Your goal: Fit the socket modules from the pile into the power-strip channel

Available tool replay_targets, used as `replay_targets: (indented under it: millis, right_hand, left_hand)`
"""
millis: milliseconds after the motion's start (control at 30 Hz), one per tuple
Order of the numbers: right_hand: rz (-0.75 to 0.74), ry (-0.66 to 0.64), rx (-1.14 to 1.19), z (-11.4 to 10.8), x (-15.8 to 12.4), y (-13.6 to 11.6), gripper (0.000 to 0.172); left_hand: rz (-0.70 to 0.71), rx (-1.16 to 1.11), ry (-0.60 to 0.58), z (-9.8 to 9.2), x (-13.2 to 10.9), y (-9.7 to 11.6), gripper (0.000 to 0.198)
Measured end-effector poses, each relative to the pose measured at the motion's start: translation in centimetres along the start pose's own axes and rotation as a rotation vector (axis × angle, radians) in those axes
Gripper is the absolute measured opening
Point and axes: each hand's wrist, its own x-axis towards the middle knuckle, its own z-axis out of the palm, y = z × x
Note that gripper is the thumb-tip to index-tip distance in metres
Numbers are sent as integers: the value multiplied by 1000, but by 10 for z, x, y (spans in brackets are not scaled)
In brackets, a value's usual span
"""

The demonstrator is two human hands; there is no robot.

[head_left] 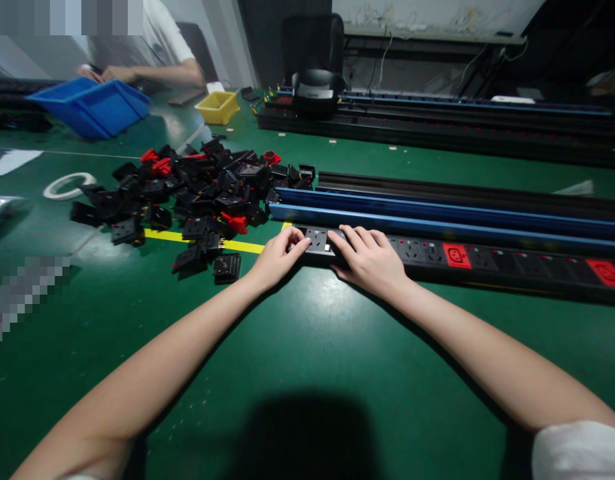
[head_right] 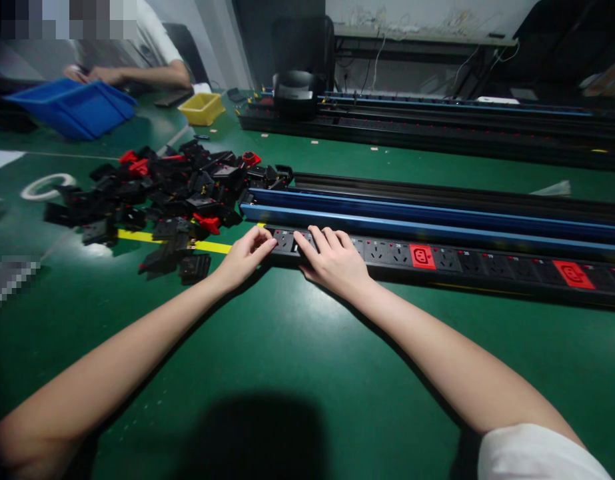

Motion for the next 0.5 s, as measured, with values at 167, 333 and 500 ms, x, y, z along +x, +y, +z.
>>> replay_targets:
  millis: [167, 333, 500]
  right_hand:
    - [-2, -2, -6, -1, 0, 1, 60]
    - [-8, -5, -20, -1, -1, 2, 59]
    - [-7, -4, -15, -1, 0, 1, 58]
  left_hand:
    - [121, 203, -30, -1, -5, 6, 50]
    - [274, 456, 60, 3, -11, 3, 64]
    - [328, 544, 63, 3, -12, 3, 65]
